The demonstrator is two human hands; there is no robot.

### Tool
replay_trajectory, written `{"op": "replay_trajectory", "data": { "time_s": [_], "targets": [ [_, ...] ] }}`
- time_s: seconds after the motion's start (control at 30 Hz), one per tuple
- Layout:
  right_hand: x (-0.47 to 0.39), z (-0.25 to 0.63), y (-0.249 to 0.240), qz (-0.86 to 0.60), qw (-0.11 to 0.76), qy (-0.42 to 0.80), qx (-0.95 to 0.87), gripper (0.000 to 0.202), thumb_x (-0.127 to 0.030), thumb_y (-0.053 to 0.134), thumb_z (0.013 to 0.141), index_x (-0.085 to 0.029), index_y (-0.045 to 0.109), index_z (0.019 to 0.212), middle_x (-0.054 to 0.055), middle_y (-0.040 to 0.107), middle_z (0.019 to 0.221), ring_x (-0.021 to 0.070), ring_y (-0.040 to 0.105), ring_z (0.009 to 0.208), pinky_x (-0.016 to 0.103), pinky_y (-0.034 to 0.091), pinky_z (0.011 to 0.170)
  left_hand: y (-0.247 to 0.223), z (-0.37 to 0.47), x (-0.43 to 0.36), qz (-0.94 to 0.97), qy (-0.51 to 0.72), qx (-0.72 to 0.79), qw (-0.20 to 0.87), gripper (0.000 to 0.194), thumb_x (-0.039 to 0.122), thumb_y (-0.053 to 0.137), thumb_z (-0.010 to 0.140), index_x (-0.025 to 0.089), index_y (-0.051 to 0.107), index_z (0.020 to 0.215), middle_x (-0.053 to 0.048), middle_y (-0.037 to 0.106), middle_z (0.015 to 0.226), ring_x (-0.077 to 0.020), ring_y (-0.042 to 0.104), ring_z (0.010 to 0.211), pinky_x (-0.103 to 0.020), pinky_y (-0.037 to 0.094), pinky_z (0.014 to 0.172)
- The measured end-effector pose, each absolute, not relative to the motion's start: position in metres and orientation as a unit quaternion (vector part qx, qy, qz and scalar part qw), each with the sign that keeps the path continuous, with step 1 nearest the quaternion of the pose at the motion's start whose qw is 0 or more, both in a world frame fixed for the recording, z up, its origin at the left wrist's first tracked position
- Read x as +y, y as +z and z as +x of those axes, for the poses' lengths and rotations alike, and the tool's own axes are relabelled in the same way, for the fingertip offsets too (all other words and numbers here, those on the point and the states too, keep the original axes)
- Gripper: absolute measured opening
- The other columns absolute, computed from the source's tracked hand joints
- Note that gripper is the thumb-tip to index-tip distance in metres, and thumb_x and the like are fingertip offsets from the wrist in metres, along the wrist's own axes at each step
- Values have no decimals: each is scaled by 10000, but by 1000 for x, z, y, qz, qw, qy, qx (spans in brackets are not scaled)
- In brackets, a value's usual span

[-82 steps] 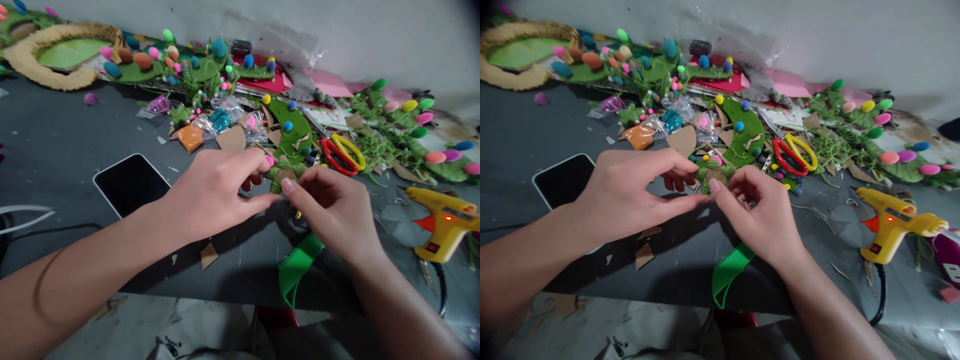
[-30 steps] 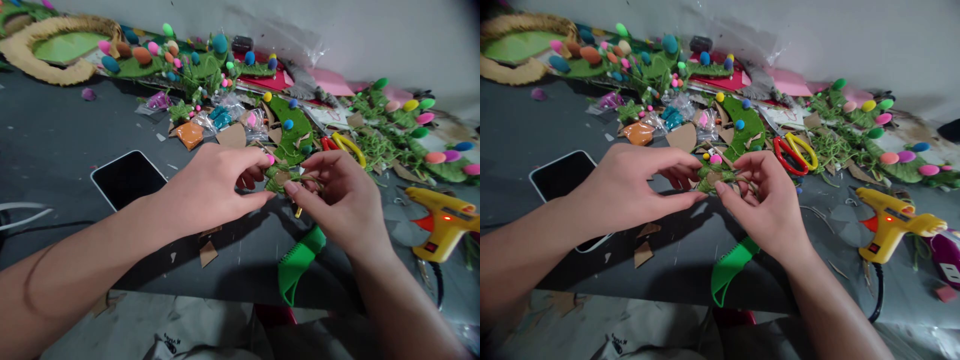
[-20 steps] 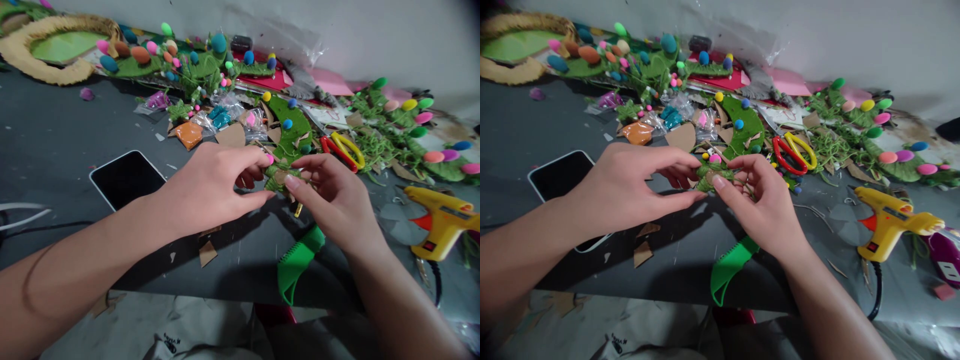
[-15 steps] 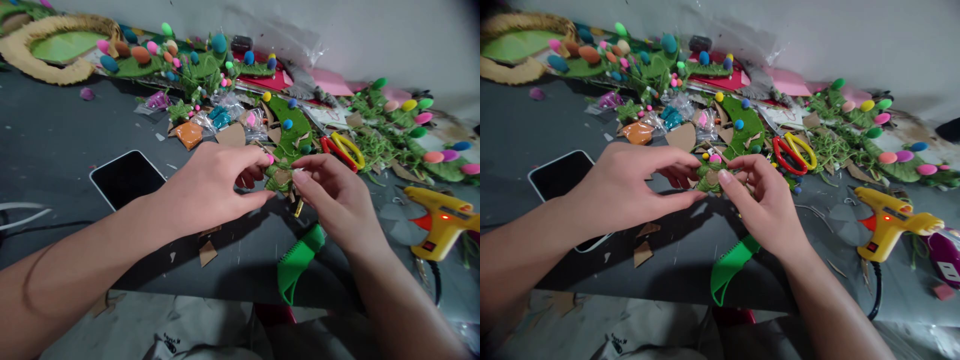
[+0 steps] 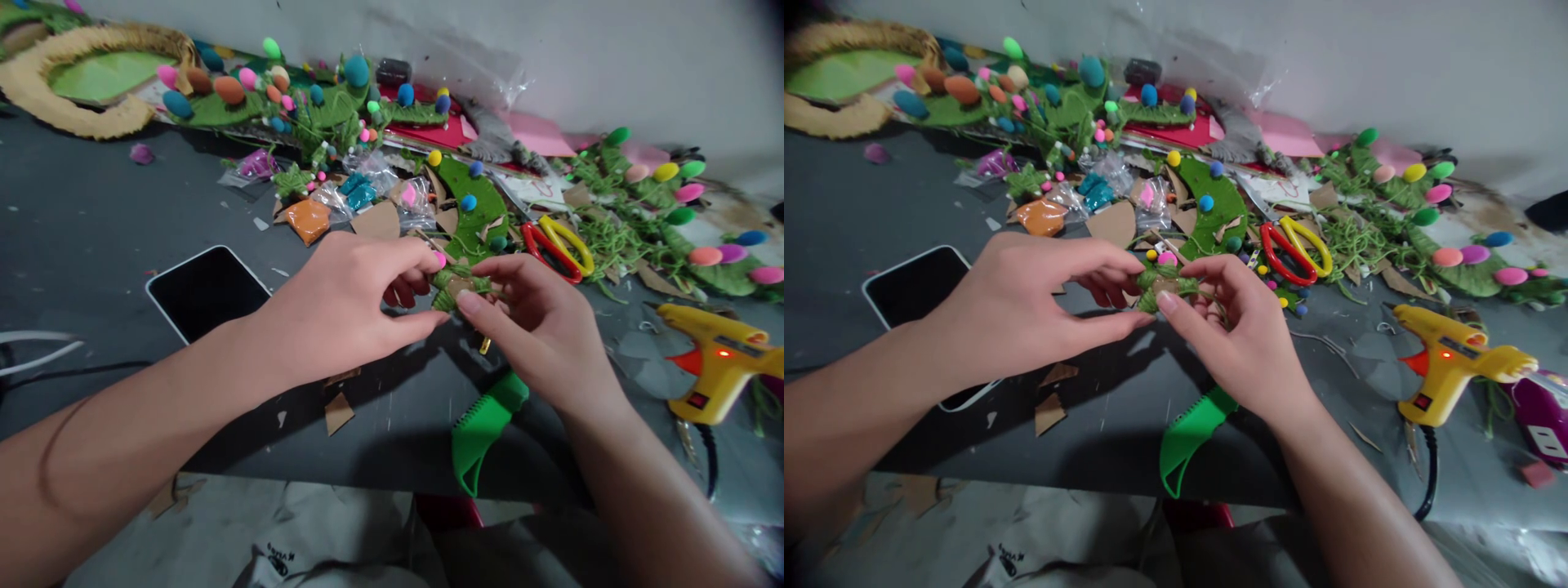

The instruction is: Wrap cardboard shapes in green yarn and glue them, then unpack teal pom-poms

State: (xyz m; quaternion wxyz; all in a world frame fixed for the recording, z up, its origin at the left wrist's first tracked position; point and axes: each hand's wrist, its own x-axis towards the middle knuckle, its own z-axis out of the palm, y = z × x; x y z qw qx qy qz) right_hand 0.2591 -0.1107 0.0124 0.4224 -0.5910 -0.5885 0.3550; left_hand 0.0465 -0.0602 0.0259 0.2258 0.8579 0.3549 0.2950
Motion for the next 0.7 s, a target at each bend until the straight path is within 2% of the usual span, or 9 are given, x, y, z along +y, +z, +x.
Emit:
{"op": "replay_trajectory", "data": {
  "time_s": [0.2,0.37,0.53,0.7],
  "targets": [
    [-111,260,13,-590,421,359,-588,204,-392,740,890,-247,671,1016,6,621,762,157,599,690,278,468,559,26,47,-60,858,294,356,227,257,279,789,804,261,713,1049,28,798,901,-153,757,778,-244,578,745],
    [-111,261,11,-584,424,359,-592,214,-347,764,875,-251,664,1038,13,643,824,151,592,704,281,485,578,25,46,-60,859,297,354,222,261,285,791,804,264,703,1049,26,796,914,-155,754,792,-247,572,748],
    [-110,257,10,-591,421,345,-595,241,-335,787,849,-239,663,1031,12,637,828,133,541,652,273,434,521,25,46,-61,862,294,349,220,246,279,787,811,238,703,1039,16,794,913,-156,752,801,-250,554,744],
    [-110,258,11,-581,427,340,-603,186,-360,729,906,-228,672,1024,8,645,789,131,574,661,262,463,547,26,46,-61,858,287,357,231,259,284,783,822,221,706,1061,17,796,916,-145,754,812,-233,553,761]
  ]
}}
